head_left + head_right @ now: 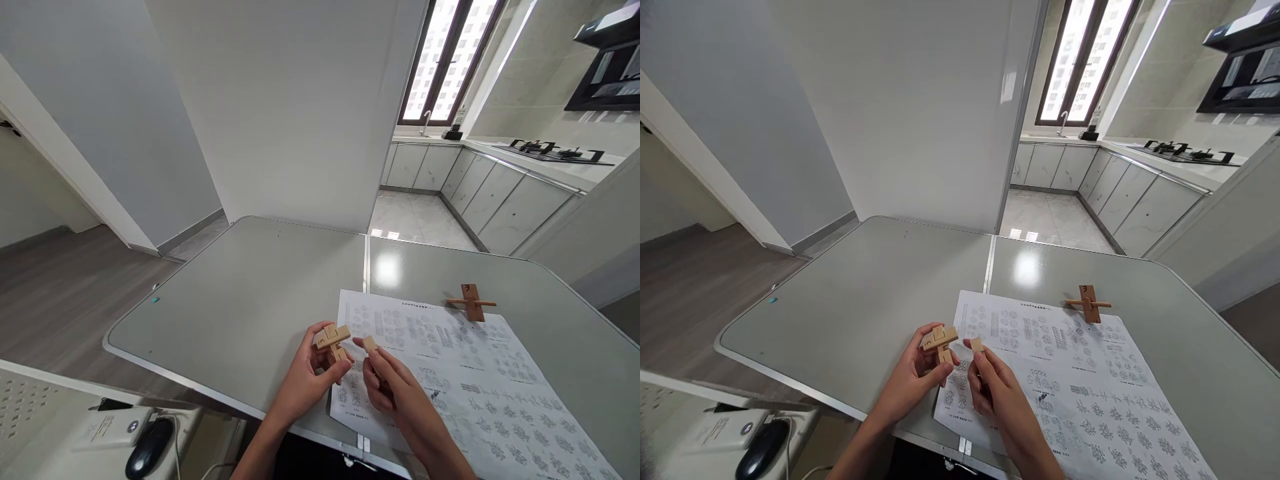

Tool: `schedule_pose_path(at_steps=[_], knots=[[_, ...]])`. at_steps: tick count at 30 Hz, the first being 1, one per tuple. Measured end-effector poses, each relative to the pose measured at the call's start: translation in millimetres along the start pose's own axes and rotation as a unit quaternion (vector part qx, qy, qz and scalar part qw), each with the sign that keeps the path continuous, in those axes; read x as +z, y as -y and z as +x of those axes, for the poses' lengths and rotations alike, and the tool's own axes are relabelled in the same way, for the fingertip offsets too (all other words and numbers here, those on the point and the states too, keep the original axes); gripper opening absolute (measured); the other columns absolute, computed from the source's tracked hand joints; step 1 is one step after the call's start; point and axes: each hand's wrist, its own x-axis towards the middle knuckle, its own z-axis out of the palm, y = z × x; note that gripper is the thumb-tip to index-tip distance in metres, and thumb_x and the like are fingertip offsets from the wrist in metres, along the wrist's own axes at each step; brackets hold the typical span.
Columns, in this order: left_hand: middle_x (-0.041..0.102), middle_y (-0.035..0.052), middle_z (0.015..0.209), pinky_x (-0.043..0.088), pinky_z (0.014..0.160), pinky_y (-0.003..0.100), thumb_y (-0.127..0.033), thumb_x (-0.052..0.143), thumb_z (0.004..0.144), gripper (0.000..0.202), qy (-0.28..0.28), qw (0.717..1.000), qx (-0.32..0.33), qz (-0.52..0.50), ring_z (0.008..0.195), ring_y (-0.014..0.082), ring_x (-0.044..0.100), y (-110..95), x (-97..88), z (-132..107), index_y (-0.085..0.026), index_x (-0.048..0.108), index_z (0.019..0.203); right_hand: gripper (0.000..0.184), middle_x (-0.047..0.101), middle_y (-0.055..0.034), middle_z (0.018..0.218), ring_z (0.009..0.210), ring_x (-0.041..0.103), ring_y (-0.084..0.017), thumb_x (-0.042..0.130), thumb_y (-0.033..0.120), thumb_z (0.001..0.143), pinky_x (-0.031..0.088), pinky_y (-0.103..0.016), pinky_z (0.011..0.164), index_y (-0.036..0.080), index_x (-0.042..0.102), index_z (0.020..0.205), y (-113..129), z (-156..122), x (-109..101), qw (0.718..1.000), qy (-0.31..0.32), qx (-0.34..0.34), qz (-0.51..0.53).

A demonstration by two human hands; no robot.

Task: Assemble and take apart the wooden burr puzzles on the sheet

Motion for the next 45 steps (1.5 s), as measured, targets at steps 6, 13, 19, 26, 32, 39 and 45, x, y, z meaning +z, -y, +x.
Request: schedule_pose_path(at_steps=[6,13,19,26,32,39,45], knots=[[0.071,0.0078,0.107,0.054,0.074,0.029,-0.044,0.086,0.082,0.077,-0.013,1.000,-0.013,-0.001,0.089,0.0187,0.066,-3,2.1,-1,-0.022,0.041,0.141,0.053,0.041,0.0094,0.064,0.045,0.013,-0.005,0.077,0.054,0.090,0.013,-0.021,0.044,0.025,0.063,0.131,1,2,-2,0.993,0.046,0.051,0.099],[0.073,0.0083,0.107,0.054,0.080,0.032,-0.044,0.085,0.083,0.075,-0.012,1.000,-0.008,0.001,0.091,0.0199,0.069,-5,4.0,-1,-0.020,0.043,0.140,0.027,0.044,0.0071,0.069,0.050,0.012,-0.006,0.080,0.035,0.087,0.019,-0.019,0.045,0.021,0.070,0.107,3,-1,-7,0.980,0.092,0.057,0.167],[0.070,0.0084,0.114,0.054,0.076,0.030,-0.046,0.084,0.083,0.073,-0.020,0.999,-0.006,0.026,0.092,0.0198,0.068,-8,4.6,-3,-0.022,0.045,0.140,0.033,0.059,-0.0031,0.098,0.061,0.027,-0.010,0.084,0.039,0.085,0.032,-0.022,0.054,0.021,0.074,0.110,10,-7,-5,0.987,0.095,0.040,0.122],[0.072,0.0079,0.113,0.054,0.086,0.033,-0.042,0.080,0.088,0.069,-0.024,0.998,0.016,0.062,0.094,0.0205,0.069,-7,3.7,-4,-0.022,0.044,0.142,0.049,0.058,-0.0019,0.080,0.058,0.032,-0.011,0.067,0.068,0.092,0.025,-0.028,0.054,0.019,0.068,0.089,9,-4,-2,0.990,0.026,-0.051,-0.126],[0.075,0.0052,0.105,0.053,0.083,0.032,-0.039,0.082,0.086,0.067,-0.048,0.985,0.049,0.158,0.089,0.0199,0.068,-6,6.7,-9,-0.025,0.047,0.141,0.058,0.053,0.0014,0.061,0.055,0.044,-0.016,0.047,0.075,0.098,0.031,-0.030,0.058,0.024,0.054,0.072,2,-3,-1,0.910,-0.067,-0.120,-0.392],[0.071,-0.0006,0.088,0.051,0.071,0.028,-0.046,0.085,0.081,0.068,-0.041,0.971,0.076,0.223,0.070,0.0159,0.059,-4,8.0,-13,-0.028,0.056,0.140,0.048,0.067,-0.0015,0.071,0.062,0.058,-0.022,0.039,0.067,0.104,0.037,-0.031,0.060,0.027,0.056,0.084,4,-10,3,0.886,-0.039,-0.122,-0.445],[0.070,-0.0010,0.088,0.050,0.069,0.026,-0.049,0.086,0.080,0.070,-0.001,0.965,0.094,0.244,0.068,0.0147,0.057,-3,7.2,-14,-0.028,0.057,0.141,0.047,0.068,-0.0010,0.070,0.063,0.060,-0.022,0.037,0.062,0.107,0.038,-0.032,0.065,0.027,0.055,0.080,15,-17,2,0.861,-0.001,-0.119,-0.495]])
